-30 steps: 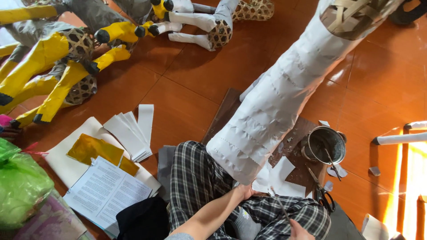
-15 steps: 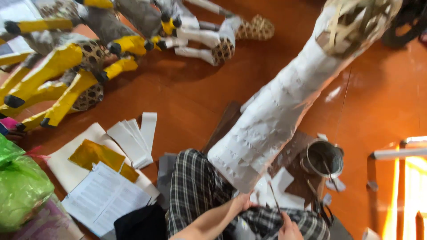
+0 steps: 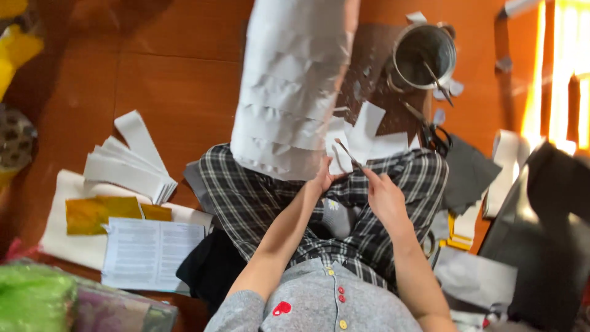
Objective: Applying paper strips to a giraffe-shaped craft structure using adhesive
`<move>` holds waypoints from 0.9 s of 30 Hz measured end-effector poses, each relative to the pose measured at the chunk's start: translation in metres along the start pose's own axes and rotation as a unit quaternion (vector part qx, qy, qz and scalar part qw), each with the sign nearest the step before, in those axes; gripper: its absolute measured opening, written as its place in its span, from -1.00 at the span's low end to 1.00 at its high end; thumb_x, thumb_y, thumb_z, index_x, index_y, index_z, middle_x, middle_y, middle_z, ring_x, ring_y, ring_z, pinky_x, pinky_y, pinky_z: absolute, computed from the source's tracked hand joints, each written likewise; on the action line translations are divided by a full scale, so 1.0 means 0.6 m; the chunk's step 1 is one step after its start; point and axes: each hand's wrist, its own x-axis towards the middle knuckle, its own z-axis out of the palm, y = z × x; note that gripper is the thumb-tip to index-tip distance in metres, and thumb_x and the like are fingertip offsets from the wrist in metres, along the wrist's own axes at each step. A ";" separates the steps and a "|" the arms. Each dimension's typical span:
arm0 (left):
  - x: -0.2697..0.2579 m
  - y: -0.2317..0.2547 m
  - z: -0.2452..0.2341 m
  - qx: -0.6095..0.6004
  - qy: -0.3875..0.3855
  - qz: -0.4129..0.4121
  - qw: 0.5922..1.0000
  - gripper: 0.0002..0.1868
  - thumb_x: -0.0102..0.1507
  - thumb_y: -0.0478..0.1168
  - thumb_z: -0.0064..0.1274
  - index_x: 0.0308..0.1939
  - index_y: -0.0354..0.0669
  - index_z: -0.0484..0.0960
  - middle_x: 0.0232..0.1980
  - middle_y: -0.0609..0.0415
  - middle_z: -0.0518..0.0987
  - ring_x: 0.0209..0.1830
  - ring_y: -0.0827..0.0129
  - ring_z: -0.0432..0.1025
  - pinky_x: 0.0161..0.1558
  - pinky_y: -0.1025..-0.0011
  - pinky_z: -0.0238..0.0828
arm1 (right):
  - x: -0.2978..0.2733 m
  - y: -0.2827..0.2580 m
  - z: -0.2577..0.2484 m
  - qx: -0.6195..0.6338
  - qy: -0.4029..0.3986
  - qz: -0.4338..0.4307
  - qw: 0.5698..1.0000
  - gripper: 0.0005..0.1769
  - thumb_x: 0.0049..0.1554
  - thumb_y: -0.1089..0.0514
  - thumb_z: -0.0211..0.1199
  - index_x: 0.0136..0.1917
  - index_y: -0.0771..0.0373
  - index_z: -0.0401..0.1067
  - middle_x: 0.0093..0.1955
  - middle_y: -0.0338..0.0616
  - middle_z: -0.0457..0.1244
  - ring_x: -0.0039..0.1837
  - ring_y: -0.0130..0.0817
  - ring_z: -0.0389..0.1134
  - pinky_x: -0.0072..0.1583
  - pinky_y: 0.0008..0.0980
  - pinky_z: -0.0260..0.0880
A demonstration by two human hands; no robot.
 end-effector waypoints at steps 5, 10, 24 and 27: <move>-0.029 0.027 0.013 -0.015 0.025 -0.015 0.999 -0.51 0.20 -0.13 0.00 0.09 -0.39 0.31 0.06 -0.35 0.51 -0.05 -0.25 0.49 -0.21 -0.33 0.51 | 0.062 0.009 0.040 -0.078 0.088 -0.078 0.990 -0.45 0.04 0.31 0.12 0.32 0.07 0.35 -0.26 -0.04 0.16 -0.46 -0.07 0.30 -0.43 -0.19 0.34; -0.058 0.046 0.035 -0.005 0.063 0.002 0.998 -0.61 0.18 -0.23 0.02 -0.03 -0.34 0.26 -0.15 -0.12 0.41 -0.20 -0.19 0.50 -0.32 -0.27 0.52 | 0.124 0.009 0.096 -0.086 0.062 -0.059 0.993 -0.43 0.00 0.23 0.09 0.30 -0.07 0.29 -0.21 0.00 0.19 -0.32 0.13 0.38 -0.30 0.04 0.43; -0.120 0.071 0.085 0.006 0.068 0.010 0.998 -0.53 0.19 -0.31 -0.05 0.11 -0.47 0.20 -0.05 -0.25 0.28 -0.17 -0.38 0.45 -0.25 -0.34 0.50 | 0.105 0.017 0.071 -0.057 0.060 -0.029 0.996 -0.34 -0.01 0.40 0.11 0.38 0.19 0.31 -0.17 0.06 0.24 -0.38 -0.03 0.36 -0.36 -0.08 0.42; -0.122 0.074 0.088 0.011 0.068 0.003 0.998 -0.49 0.19 -0.29 -0.04 0.14 -0.48 0.19 -0.02 -0.27 0.30 -0.18 -0.41 0.45 -0.26 -0.33 0.50 | 0.094 0.016 0.065 -0.068 0.092 -0.062 0.992 -0.38 -0.02 0.40 0.12 0.32 0.08 0.39 -0.18 0.02 0.23 -0.41 -0.01 0.35 -0.37 -0.03 0.43</move>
